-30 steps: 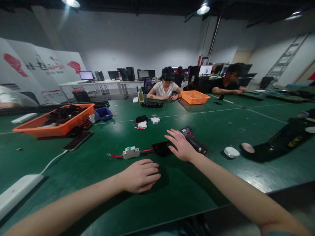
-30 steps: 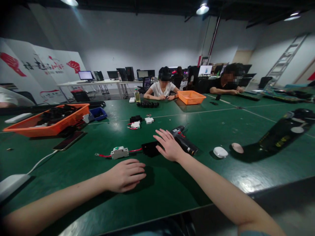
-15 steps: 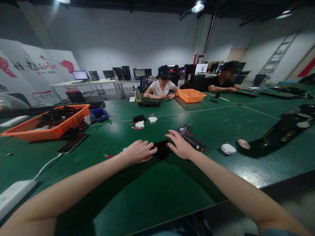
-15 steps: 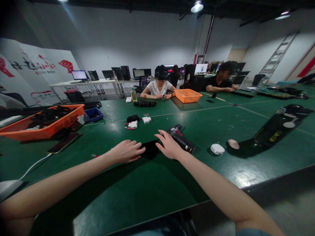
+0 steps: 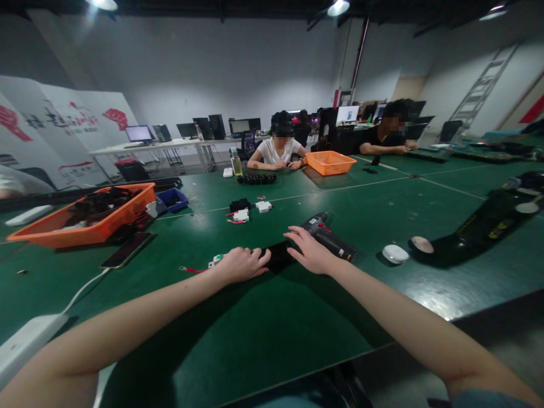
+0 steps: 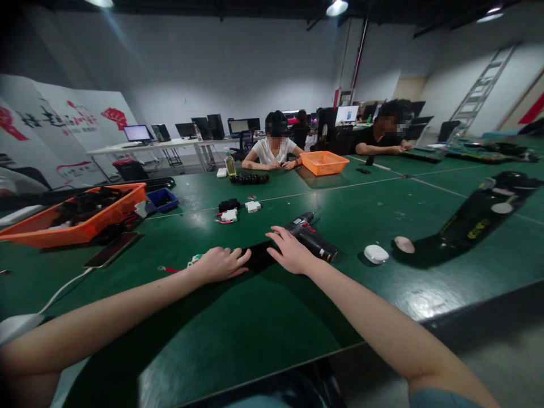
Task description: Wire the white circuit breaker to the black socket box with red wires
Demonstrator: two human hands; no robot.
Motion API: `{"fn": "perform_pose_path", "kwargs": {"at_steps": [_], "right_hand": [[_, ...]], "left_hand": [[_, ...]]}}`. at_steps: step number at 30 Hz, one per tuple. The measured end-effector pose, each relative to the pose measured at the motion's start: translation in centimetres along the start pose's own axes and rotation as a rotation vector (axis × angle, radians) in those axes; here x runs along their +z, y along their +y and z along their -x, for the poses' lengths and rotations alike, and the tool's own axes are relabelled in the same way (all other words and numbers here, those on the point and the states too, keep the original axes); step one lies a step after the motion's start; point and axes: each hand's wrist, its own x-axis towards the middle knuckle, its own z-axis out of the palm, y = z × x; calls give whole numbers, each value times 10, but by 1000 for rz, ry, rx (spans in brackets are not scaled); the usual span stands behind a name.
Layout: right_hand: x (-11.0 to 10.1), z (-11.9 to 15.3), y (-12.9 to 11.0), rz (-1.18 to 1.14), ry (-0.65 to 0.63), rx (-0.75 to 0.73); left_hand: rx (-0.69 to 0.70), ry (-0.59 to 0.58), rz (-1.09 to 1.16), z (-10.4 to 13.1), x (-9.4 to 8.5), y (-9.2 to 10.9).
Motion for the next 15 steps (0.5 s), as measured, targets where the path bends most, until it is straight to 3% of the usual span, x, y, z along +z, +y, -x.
{"fn": "perform_pose_path", "kwargs": {"at_steps": [15], "right_hand": [[-3, 0, -3, -22, -31, 14]], "left_hand": [[-67, -18, -90, 0, -1, 3]]}}
